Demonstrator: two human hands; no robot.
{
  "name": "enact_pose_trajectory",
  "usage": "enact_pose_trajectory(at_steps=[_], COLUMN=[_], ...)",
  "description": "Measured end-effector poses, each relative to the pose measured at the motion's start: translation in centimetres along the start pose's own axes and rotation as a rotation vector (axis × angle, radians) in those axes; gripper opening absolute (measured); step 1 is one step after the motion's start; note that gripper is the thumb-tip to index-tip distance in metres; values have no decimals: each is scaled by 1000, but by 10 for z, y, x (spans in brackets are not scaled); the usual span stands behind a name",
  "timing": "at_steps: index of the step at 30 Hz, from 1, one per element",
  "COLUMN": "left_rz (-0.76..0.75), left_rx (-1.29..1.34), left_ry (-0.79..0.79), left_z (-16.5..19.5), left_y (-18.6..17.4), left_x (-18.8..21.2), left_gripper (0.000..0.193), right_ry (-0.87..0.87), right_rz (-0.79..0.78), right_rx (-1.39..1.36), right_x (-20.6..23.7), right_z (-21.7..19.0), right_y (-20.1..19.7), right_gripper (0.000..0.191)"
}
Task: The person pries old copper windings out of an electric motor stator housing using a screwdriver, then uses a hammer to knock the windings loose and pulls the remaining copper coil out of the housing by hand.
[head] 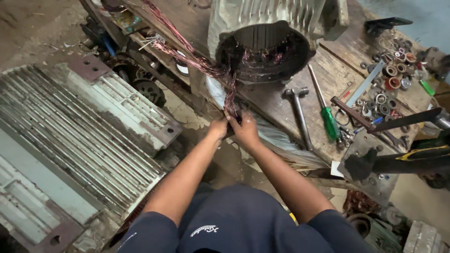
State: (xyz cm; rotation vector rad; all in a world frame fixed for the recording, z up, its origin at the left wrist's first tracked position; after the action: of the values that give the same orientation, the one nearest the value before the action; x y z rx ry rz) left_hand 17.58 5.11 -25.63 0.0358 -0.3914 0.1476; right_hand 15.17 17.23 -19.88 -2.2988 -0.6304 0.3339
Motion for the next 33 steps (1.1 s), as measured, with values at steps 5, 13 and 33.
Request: enact_pose_trajectory(at_steps=[5, 13, 33], left_rz=[68, 70, -54], left_rx=[414, 426, -1], left_ry=[-243, -512, 188], left_z=[-22, -89, 3], left_y=[10, -38, -3], left_x=[-3, 34, 4], left_gripper=[33, 40, 33], right_ry=[-178, 401, -4], right_rz=[141, -347, -281], right_rx=[61, -724, -198], right_x=[9, 15, 36], right_z=[-3, 44, 31], right_y=[3, -12, -37], right_gripper=[35, 43, 24])
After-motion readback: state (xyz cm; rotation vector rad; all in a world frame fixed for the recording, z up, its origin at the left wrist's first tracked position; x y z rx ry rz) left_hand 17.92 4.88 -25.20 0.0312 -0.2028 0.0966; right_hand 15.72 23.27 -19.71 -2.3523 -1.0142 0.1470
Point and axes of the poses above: each hand's wrist, its own x-axis away from the middle knuckle, its own y-axis out of the palm, z = x × y, the point moved 2 cm from there along -x, towards the middle knuckle, and after that the axes turned 14 degrees about -z, right-handed, at the moved point
